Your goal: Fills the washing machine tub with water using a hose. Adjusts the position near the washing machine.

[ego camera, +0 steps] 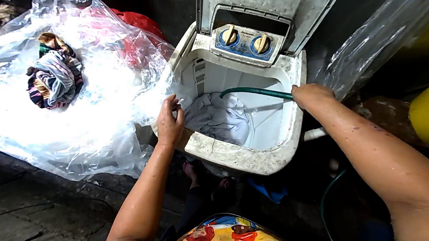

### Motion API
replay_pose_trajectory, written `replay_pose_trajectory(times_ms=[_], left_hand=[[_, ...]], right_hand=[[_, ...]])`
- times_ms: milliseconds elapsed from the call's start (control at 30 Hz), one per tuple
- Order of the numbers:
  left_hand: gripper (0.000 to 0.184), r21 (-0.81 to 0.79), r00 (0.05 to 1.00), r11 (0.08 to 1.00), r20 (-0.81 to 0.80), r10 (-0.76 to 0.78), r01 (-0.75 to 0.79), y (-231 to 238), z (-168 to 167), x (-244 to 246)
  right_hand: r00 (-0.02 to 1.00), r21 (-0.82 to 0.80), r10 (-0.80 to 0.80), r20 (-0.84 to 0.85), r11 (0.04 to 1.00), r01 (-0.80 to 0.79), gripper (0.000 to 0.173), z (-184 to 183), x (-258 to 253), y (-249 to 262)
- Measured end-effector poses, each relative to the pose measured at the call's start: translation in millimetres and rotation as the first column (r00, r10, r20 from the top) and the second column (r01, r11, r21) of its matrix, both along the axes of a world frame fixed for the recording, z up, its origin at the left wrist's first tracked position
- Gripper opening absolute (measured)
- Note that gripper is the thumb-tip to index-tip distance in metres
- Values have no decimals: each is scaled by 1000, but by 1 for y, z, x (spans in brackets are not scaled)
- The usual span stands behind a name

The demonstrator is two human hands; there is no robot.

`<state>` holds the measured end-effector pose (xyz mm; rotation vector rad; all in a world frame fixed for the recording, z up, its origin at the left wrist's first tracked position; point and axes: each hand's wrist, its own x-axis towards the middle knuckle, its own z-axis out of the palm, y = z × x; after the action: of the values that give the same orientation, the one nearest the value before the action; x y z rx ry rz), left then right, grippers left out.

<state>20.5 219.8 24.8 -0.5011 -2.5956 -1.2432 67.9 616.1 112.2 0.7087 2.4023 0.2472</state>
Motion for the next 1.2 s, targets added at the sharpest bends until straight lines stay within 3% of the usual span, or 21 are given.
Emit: replay_pose_trajectory(times_ms=[200,300,400,467,633,1200], left_hand=[[43,-1,1000,1000,7,-1,1,-1,-1,-1],[43,-2,1000,1000,23,-6,6,0,1,-1],[43,14,1000,1000,21,5,-5,1,1,-2],[42,16,1000,1000,22,9,-9,1,1,-2],[43,5,999,1000,36,5,-5,1,3,-1],[42,13,1000,1000,5,0,0,0,1,-1]], right_hand=[[998,-86,61,26,995,-59,35,-4,-5,17],[990,-162,91,110,984,-72,52,1,-13,28],[998,-144,-1,61,990,10,70,-1,-15,27],[999,-85,-38,28,996,40,65,-3,-14,18],[996,27,17,88,999,-20,27,4,-9,-11],[998,18,16,53,1000,-17,29,3,-7,-7]])
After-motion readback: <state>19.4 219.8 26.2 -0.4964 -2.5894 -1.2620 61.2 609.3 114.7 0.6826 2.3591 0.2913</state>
